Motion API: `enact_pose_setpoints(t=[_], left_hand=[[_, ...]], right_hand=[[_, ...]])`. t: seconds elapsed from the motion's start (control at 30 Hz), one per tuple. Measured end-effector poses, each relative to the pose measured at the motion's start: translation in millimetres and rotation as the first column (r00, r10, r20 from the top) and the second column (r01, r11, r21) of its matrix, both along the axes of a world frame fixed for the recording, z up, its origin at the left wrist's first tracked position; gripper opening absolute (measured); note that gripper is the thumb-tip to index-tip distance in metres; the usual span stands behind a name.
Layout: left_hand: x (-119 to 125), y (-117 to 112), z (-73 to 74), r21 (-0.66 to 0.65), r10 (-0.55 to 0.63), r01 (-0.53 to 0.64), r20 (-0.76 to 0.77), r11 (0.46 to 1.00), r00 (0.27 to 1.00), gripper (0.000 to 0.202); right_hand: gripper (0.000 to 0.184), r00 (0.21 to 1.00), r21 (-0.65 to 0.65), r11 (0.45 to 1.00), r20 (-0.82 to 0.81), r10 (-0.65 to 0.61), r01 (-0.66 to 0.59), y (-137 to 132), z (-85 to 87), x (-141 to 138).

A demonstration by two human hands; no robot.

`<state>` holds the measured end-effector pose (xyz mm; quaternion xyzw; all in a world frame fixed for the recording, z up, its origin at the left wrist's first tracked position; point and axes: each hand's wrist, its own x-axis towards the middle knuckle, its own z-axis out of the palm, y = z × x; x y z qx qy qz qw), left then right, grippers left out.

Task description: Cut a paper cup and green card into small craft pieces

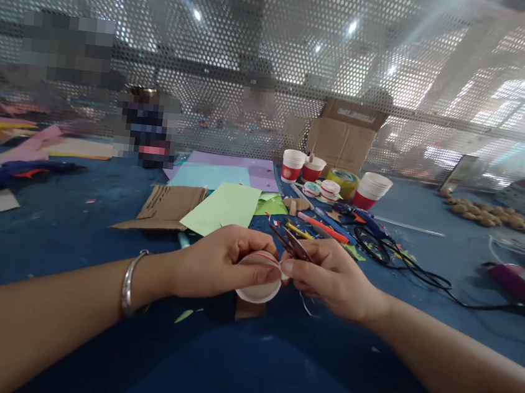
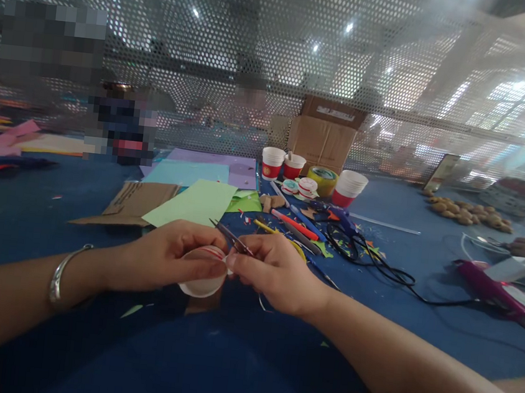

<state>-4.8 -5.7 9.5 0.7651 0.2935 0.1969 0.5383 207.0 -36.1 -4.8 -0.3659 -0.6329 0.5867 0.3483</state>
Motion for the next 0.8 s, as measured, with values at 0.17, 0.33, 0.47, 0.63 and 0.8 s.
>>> enact_pose_setpoints(t=[0.17, 0.33, 0.47, 0.63, 0.8], left_hand=[[1, -6, -2.3, 0.157, 0.017, -0.027, 0.065, 0.987, 0.998, 0.018], [7, -4, -2.8, 0.155, 0.131, -0.164, 0.200, 0.974, 0.971, 0.018], [11, -1, -2.2, 0.047, 0.199, -0.217, 0.249, 0.975, 0.948, 0.018], [9, 3, -4.5, 0.098, 0.229, -0.270, 0.310, 0.958, 0.923, 0.018], [5, 4, -7.2, 0.188, 0.235, -0.307, 0.327, 0.933, 0.916, 0.018]], right_hand=[[0.023, 0.999, 0.060, 0.998, -0.035, 0.024, -0.022, 1, 3.0, 0], [0.032, 0.996, 0.171, 0.983, -0.062, -0.062, 0.072, 7, 4.6, 3], [0.042, 0.986, 0.357, 0.926, 0.063, -0.156, 0.124, 9, 4.6, 7], [0.044, 0.933, 0.521, 0.848, 0.247, -0.260, 0.099, 6, 5.2, 9], [0.041, 0.909, 0.573, 0.814, 0.285, -0.305, 0.093, 1, 8.8, 9]])
